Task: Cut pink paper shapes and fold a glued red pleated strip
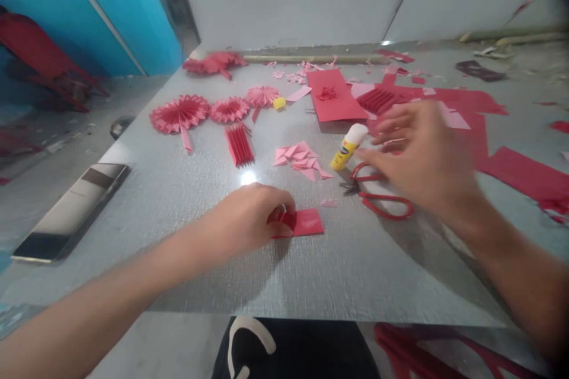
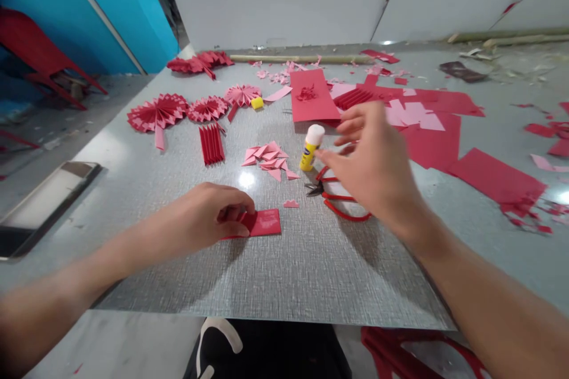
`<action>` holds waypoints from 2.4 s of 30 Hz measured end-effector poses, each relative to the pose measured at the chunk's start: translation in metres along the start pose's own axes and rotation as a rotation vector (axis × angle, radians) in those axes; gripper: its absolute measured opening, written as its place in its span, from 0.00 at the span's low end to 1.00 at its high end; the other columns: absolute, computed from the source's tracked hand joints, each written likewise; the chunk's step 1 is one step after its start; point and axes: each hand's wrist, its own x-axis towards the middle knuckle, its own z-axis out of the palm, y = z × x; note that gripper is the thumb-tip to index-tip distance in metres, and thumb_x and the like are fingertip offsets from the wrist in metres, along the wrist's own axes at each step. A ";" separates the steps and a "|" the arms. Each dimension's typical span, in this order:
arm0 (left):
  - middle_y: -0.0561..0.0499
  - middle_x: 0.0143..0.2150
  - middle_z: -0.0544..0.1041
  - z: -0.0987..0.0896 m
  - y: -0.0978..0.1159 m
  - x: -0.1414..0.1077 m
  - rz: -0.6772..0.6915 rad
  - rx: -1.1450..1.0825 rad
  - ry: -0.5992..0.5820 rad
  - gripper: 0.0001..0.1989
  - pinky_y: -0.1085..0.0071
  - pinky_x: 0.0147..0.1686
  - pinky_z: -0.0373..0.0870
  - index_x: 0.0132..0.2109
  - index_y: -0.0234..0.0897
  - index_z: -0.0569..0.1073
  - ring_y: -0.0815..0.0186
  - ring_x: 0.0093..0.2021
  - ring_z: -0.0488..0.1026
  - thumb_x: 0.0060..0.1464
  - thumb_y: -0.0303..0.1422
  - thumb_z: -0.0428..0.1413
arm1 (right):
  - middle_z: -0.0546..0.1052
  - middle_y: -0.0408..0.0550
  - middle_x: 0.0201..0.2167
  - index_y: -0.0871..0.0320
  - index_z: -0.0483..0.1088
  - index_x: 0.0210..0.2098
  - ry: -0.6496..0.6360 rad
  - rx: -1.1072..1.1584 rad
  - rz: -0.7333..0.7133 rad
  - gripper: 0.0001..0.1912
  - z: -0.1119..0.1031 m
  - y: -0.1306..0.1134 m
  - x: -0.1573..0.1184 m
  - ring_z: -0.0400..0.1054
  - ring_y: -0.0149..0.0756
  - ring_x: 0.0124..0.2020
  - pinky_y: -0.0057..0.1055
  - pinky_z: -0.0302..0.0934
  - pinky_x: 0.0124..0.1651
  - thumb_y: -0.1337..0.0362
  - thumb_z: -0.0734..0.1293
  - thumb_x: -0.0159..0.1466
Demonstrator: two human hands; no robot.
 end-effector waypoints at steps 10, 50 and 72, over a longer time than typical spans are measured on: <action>0.55 0.28 0.73 0.004 -0.006 0.001 0.042 -0.010 0.021 0.03 0.73 0.28 0.56 0.38 0.40 0.77 0.70 0.28 0.66 0.55 0.30 0.60 | 0.77 0.42 0.24 0.53 0.76 0.32 -0.599 -0.230 -0.162 0.07 -0.006 -0.027 -0.025 0.70 0.35 0.24 0.31 0.59 0.26 0.59 0.75 0.59; 0.55 0.27 0.74 0.010 -0.014 0.001 0.076 0.005 0.059 0.05 0.72 0.27 0.57 0.39 0.42 0.78 0.69 0.27 0.66 0.54 0.30 0.60 | 0.81 0.41 0.32 0.53 0.76 0.36 -0.749 0.133 -0.037 0.02 0.015 -0.042 -0.045 0.75 0.35 0.33 0.30 0.67 0.37 0.65 0.70 0.63; 0.53 0.31 0.77 0.010 -0.013 0.001 0.089 0.000 0.062 0.06 0.71 0.28 0.57 0.39 0.41 0.79 0.66 0.30 0.69 0.54 0.29 0.58 | 0.81 0.39 0.26 0.53 0.77 0.28 -0.741 0.010 0.060 0.05 0.022 -0.047 -0.050 0.75 0.35 0.28 0.30 0.65 0.32 0.65 0.71 0.61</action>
